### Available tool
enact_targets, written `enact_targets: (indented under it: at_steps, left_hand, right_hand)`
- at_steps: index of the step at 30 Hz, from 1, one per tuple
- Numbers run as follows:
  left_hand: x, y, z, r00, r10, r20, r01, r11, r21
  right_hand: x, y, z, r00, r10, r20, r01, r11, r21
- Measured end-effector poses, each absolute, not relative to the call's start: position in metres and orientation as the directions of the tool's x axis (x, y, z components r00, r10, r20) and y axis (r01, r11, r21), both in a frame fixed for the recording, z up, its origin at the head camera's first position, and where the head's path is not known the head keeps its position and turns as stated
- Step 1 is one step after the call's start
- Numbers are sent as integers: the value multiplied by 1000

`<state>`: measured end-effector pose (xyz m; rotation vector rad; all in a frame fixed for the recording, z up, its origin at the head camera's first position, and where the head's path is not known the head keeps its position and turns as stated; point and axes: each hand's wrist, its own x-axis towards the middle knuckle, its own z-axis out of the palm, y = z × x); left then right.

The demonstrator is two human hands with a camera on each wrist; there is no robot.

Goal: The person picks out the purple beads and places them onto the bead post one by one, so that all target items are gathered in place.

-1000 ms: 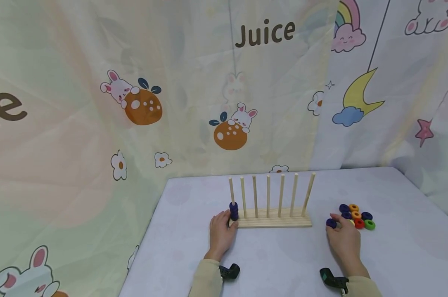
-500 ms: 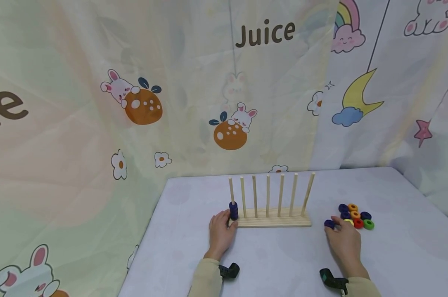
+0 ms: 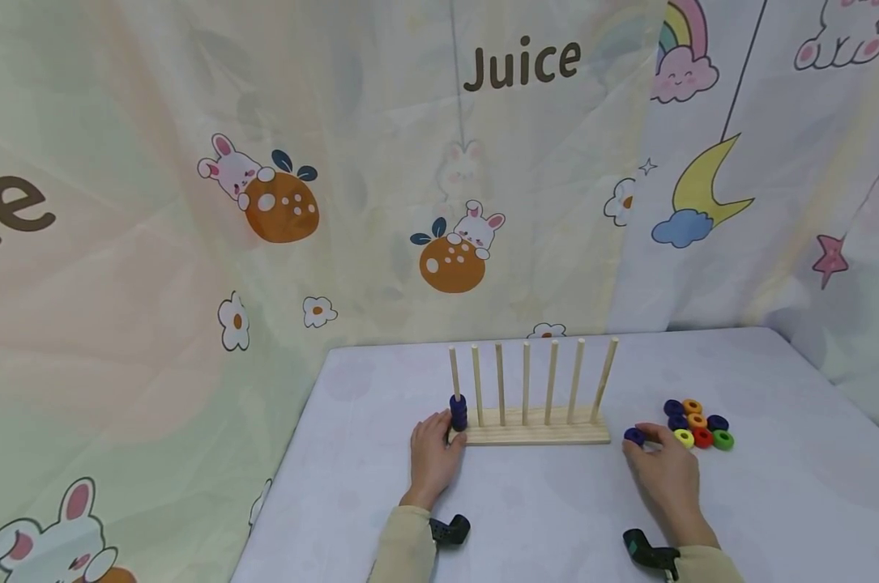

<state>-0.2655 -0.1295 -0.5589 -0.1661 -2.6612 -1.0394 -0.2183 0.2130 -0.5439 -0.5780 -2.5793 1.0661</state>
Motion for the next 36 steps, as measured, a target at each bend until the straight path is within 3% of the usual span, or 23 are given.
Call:
enact_targets:
  at_steps: [17, 36]
  left_hand:
    - [-267, -129, -560, -951, 16, 309, 219, 740, 635]
    - [-266, -129, -562, -952, 11, 305, 213, 741, 637]
  right_hand:
    - [-217, 187, -540, -928, 348, 134, 127, 632, -764]
    - [-218, 162, -546, -943, 309, 127, 96, 614, -784]
